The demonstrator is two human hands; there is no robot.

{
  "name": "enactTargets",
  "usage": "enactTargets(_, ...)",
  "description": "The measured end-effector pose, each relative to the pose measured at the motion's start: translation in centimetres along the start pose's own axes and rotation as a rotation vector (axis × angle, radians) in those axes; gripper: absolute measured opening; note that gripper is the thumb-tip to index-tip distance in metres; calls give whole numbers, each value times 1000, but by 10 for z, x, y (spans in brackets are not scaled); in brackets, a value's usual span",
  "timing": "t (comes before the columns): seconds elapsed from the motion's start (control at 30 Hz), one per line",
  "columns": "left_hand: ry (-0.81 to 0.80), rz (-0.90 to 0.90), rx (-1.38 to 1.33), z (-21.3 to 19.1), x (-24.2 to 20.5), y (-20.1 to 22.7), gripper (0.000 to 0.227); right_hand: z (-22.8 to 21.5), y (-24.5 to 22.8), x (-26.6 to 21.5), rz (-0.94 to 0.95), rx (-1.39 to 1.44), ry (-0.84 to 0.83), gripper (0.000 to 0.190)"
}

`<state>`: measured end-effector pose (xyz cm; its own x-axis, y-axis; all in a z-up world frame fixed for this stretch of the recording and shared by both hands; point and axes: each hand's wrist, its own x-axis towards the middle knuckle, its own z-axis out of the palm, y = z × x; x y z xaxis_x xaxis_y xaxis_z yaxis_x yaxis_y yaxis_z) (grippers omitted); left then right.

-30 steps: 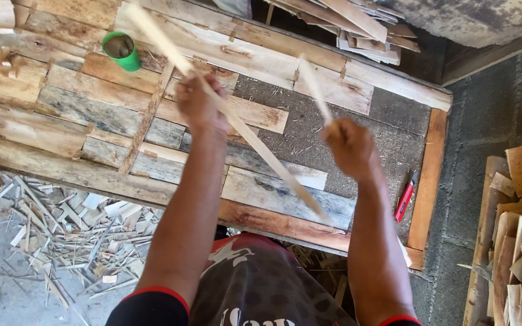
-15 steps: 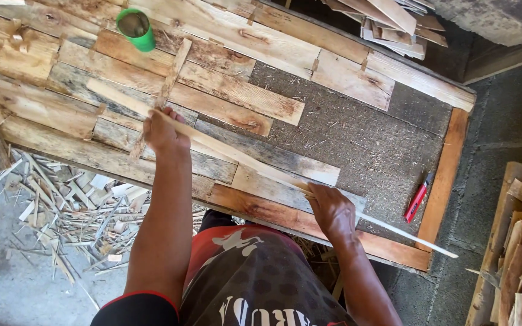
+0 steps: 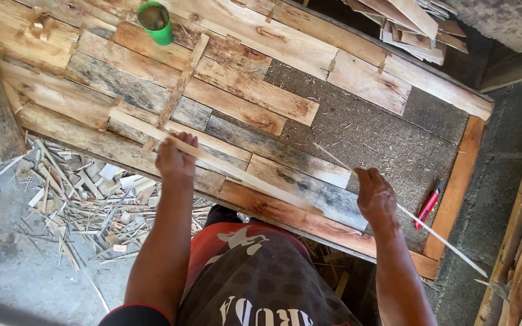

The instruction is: Installing and trimming wood strips onto a panel for decorative cladding.

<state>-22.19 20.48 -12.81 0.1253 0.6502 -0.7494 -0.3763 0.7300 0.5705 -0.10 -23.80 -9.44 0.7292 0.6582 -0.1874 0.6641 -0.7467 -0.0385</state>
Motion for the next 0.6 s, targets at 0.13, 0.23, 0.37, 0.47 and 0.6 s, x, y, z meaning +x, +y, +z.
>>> enactTargets(0.13,-41,-70,-35,-19,-7,-42,17,-32,-64,40,-105,-55,58,42)
enactTargets(0.23,-201,-136,-143,-31,-16,-59,23,-64,-128,70,-187,-188,-107,63)
enactTargets(0.37,-119,-61,-233,-49,-20,-53,26,-54,-191,104,-379,-202,-147,53)
enactTargets(0.47,-75,41,-266,-76,-13,-37,27,-11,-227,129,-598,-224,1,39)
enactTargets(0.6,32,162,-316,-106,-30,-2,25,6,-288,147,-799,-170,52,32)
